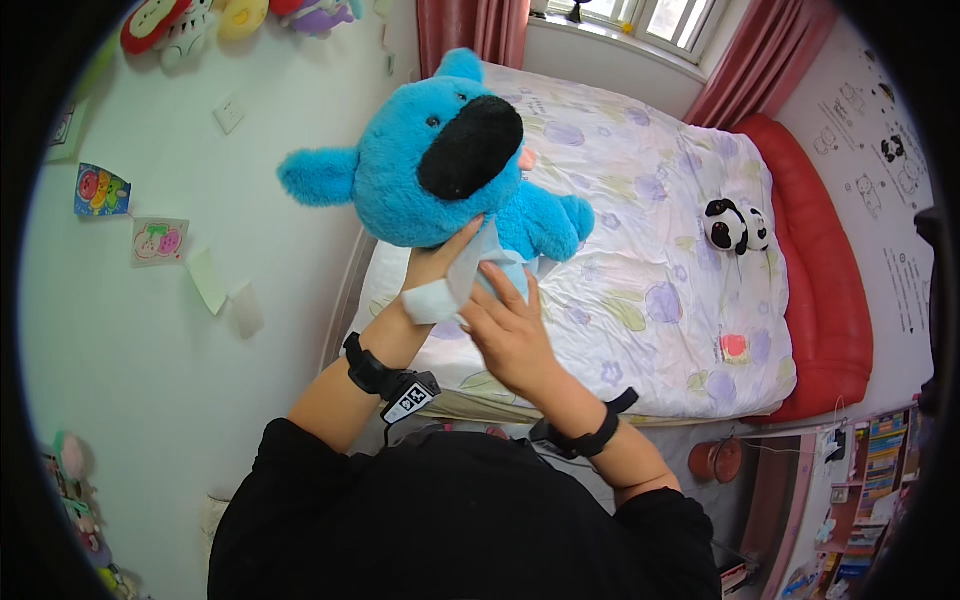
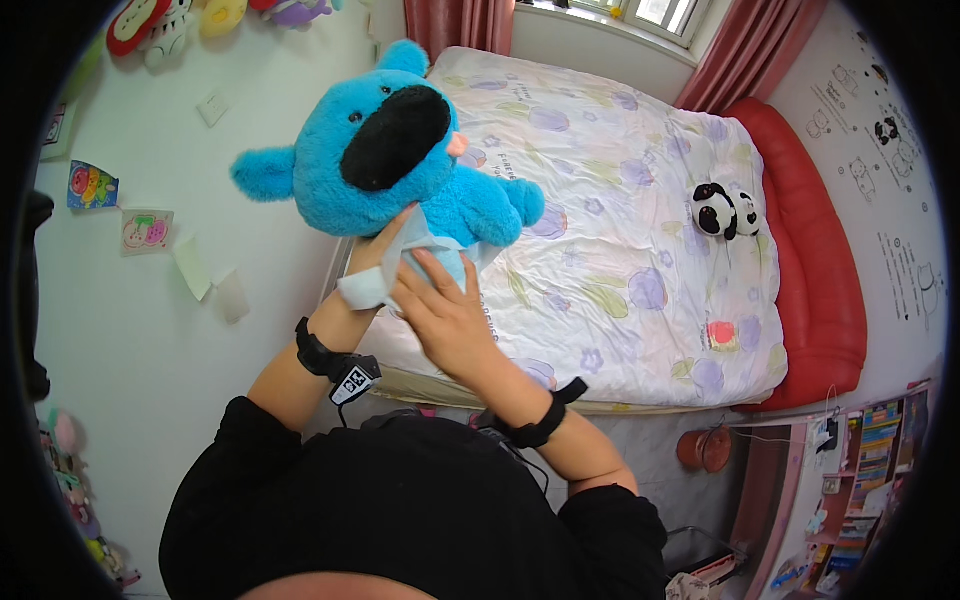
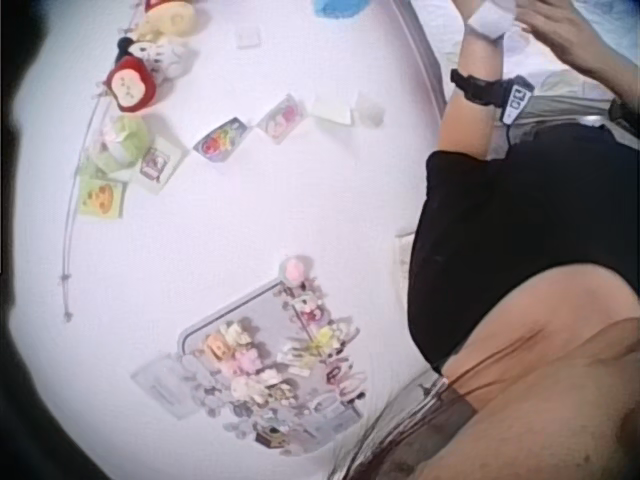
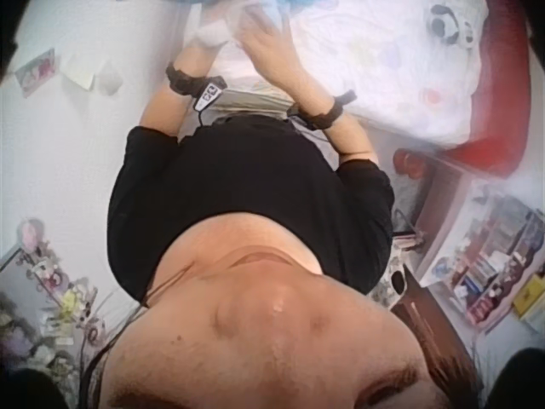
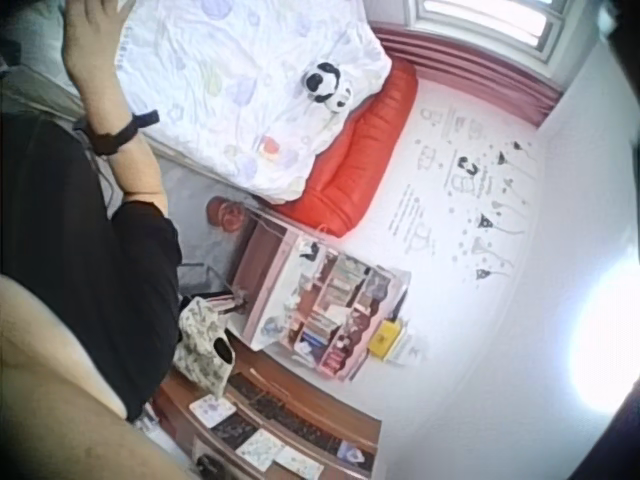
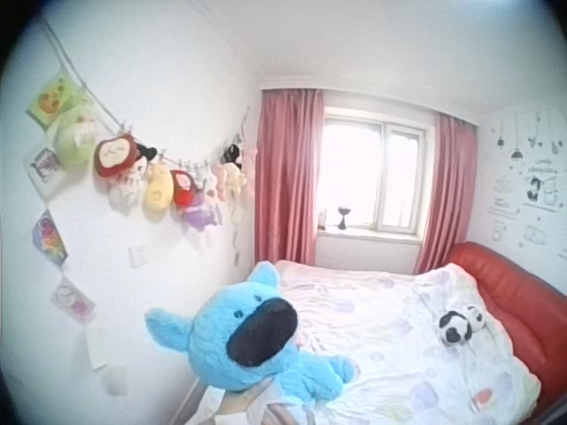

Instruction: The person folds a grey sweatshirt on the bed and places it on a chair. Then, they retrieve a wet wipe and clean two stuffed toys, a blue bear and a green alien, before placing them on the bed.

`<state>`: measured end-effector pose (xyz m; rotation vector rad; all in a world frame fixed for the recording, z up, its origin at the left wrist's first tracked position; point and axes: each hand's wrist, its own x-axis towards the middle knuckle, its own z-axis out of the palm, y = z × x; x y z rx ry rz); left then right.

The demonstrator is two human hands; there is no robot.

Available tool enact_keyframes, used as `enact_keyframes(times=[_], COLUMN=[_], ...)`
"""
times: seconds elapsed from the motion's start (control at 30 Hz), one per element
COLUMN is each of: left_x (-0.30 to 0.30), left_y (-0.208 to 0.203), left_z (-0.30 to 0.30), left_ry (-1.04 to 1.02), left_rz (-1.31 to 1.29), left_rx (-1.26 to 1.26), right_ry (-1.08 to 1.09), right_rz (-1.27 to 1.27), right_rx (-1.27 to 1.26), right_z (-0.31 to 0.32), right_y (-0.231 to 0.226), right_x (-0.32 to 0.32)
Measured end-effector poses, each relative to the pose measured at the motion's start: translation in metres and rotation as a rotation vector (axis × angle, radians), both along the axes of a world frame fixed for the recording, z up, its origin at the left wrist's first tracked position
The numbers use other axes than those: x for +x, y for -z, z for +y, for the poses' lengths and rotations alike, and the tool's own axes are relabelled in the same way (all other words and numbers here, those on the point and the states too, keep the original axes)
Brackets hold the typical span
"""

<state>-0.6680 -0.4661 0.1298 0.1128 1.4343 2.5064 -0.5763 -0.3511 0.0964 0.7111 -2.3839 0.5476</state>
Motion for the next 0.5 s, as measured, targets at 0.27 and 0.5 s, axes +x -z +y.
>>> enact_keyframes(times=[0.27, 0.5], left_x=[-0.024, -0.027], left_y=[0.021, 0.037], left_z=[-0.004, -0.007], left_ry=[0.043, 0.204], left_rz=[-0.117, -0.203], left_rx=[-0.090, 0.032], right_ry=[-0.096, -0.142], right_rz=[0.141, -0.113], right_rx=[-0.128, 0.290], right_z=[0.071, 0.069], right_y=[-0.037, -0.008], right_x=[-0.001, -0.025])
